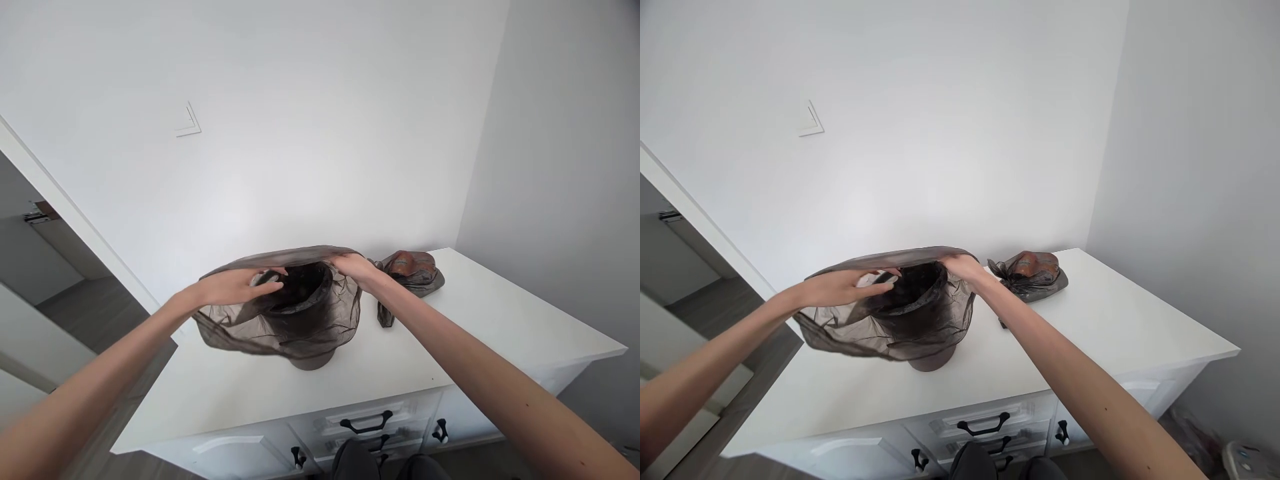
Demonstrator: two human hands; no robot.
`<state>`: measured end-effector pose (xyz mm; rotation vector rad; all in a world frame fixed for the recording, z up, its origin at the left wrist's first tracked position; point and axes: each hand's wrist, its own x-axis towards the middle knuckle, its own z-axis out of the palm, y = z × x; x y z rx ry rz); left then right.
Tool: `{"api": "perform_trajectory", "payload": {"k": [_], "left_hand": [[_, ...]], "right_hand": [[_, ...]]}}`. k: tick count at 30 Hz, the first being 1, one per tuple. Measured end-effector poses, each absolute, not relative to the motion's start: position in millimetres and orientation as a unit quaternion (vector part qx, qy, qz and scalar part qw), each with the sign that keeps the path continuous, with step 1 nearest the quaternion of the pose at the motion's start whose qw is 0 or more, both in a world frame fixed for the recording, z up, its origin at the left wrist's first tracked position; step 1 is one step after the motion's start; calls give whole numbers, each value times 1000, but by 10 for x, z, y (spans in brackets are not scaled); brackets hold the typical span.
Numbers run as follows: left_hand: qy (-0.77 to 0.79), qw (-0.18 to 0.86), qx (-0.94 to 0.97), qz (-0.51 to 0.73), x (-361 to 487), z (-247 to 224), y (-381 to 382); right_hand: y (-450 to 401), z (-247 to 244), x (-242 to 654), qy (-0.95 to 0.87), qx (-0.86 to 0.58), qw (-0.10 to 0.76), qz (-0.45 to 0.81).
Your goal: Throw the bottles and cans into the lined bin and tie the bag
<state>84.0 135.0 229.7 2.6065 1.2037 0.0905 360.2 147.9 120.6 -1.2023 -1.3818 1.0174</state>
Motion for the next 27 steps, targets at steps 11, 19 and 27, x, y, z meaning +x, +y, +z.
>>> {"api": "perform_trajectory", "payload": {"k": [11,19,27], "left_hand": [[468,573,645,194,333,1103,1752],[431,412,764,247,63,496,1232],[481,223,789,311,-61,20,629]], "right_hand": [[1905,495,3505,-444,-465,372,670],[1026,123,3640,-558,-388,347,646],[614,89,3561,-706,-595,253,288]]}}
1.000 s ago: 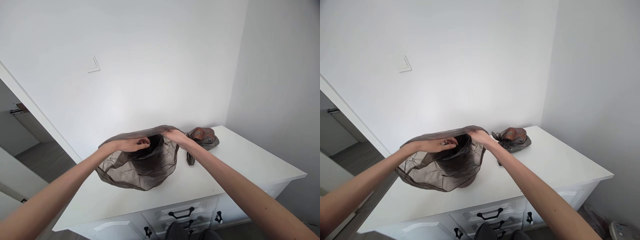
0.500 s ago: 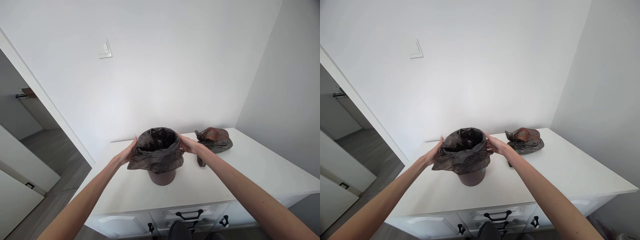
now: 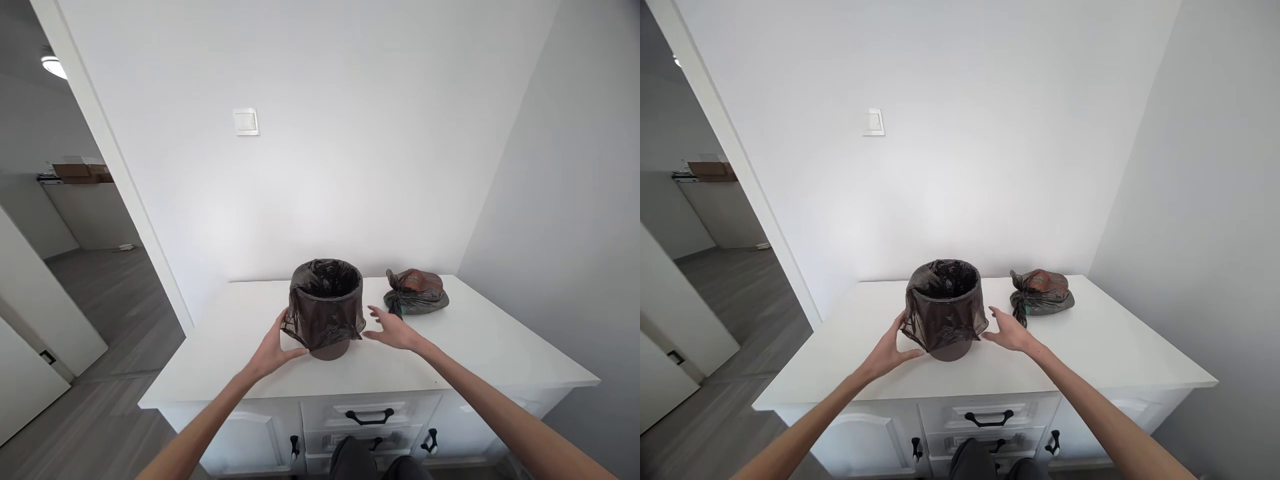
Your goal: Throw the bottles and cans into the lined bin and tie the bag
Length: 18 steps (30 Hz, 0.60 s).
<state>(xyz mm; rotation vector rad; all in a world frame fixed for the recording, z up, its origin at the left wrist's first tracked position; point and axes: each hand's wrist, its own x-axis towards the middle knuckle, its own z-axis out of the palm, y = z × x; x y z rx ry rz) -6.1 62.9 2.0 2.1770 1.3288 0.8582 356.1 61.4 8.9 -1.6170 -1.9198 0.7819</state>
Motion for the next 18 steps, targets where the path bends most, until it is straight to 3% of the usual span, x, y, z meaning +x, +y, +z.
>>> {"api": "perform_trajectory", "payload": {"k": [5,12,18], "left_hand": [[549,155,737,363,-466,-430,154],[590,29,783,194,-1145,-1021,110],[579,14,799,161,-1296,-1087,155]], "right_hand": [[267,750,3299,-734,-549,399,-8],[226,1217,2890,-868,-450,211,14],[-147,1252,3181,-869,-470,150,-40]]}}
